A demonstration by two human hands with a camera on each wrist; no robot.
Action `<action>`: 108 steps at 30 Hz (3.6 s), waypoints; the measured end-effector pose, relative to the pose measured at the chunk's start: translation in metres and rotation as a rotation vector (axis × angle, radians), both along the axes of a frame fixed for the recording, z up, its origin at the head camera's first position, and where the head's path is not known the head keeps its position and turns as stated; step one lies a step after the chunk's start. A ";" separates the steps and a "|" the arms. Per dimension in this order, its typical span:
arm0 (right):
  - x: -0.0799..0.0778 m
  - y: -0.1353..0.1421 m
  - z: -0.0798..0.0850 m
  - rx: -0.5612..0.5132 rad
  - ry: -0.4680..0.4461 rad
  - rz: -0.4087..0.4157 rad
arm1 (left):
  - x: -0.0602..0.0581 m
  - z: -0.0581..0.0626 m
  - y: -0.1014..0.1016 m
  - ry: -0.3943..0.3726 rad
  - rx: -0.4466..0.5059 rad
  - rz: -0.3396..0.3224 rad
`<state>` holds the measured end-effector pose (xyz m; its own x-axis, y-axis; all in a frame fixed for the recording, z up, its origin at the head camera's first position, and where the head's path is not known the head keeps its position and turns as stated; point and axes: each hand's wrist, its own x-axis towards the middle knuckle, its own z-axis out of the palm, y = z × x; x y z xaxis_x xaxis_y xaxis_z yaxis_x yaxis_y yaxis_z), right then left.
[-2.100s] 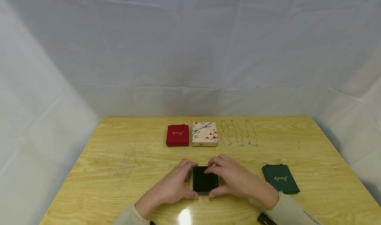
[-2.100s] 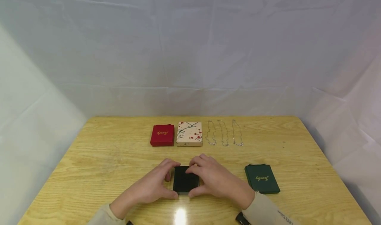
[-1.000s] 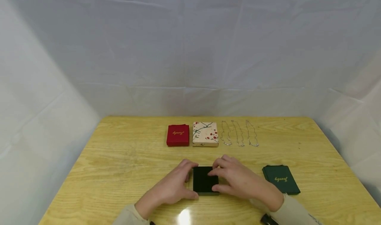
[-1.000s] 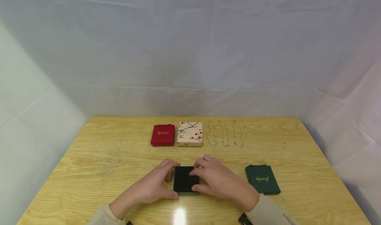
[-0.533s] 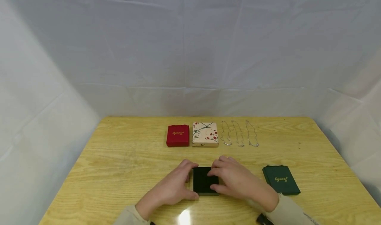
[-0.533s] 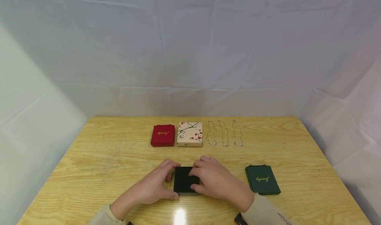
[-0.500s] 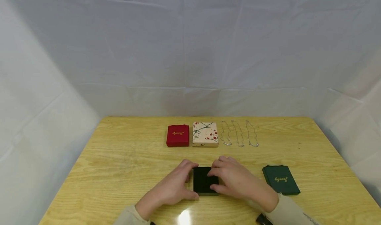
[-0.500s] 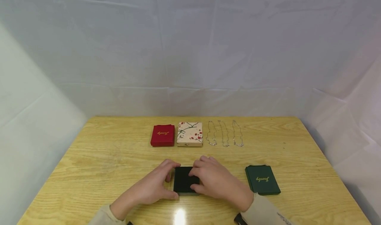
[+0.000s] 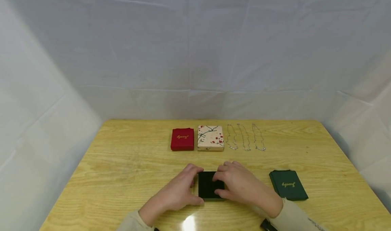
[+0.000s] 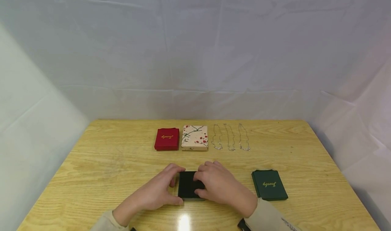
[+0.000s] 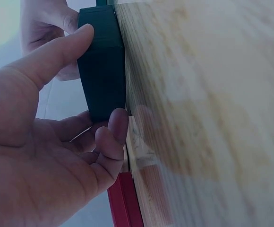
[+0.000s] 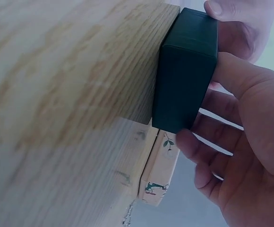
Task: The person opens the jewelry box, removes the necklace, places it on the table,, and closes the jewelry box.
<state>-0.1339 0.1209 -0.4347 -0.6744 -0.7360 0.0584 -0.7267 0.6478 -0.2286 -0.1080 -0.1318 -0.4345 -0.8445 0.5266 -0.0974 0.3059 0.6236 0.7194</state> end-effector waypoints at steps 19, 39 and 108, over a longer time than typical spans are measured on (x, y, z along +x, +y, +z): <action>0.001 0.008 0.010 -0.089 -0.003 0.031 | 0.000 -0.001 -0.001 -0.012 0.006 0.013; -0.005 0.073 0.031 -0.129 -0.049 -0.034 | 0.001 0.001 -0.002 -0.004 -0.007 0.026; 0.000 0.209 0.001 0.008 -0.402 -0.221 | 0.001 0.001 -0.004 -0.033 -0.016 0.031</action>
